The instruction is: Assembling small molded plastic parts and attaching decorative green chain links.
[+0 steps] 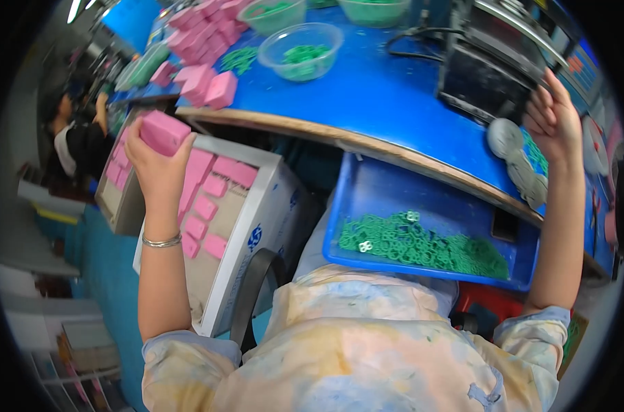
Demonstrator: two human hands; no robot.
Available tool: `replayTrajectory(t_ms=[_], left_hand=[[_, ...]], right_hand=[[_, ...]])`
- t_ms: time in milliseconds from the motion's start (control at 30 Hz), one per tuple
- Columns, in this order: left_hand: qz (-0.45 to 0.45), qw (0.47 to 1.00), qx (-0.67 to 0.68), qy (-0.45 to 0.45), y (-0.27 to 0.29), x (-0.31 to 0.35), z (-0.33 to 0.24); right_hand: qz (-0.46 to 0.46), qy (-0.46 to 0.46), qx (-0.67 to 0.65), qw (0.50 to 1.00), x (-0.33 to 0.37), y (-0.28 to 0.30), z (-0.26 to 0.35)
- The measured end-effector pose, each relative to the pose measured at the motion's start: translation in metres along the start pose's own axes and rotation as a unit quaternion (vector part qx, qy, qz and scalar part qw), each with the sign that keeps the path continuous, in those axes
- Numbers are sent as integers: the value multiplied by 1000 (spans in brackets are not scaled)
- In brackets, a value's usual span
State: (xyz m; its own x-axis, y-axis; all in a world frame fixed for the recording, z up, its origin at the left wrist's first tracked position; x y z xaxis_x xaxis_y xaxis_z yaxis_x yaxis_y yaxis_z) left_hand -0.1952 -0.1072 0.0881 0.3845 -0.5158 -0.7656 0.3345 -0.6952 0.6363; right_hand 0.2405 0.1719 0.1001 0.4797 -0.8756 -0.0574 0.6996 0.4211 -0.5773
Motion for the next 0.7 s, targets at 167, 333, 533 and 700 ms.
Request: replayTrajectory(t_ms=[167, 333, 533, 700], left_hand=[[243, 959, 62, 132, -29, 105, 73], [321, 934, 18, 159, -78, 153, 72], [404, 880, 113, 225, -115, 172, 83], [457, 864, -132, 164, -69, 151, 91]], right_hand=[[-1, -5, -1, 1000, -2, 14, 1], [11, -16, -4, 1000, -6, 25, 4], [4, -6, 11, 1000, -3, 26, 10], [-16, 15, 18, 1000, 2, 22, -3]])
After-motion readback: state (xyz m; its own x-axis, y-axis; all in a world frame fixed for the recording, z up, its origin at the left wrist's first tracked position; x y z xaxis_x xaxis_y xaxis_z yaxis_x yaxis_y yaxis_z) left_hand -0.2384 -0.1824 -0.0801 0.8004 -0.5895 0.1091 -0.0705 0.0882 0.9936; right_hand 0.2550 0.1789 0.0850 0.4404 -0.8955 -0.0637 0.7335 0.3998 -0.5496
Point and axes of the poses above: each hand's wrist, its own x-axis away from the middle knuckle, its own y-axis out of the back of the hand, z = x × y, the point moved 4 cm from there along -x, towards the middle knuckle, and after that the axes turned 7 degrees about -x, right-handed, at the moved point
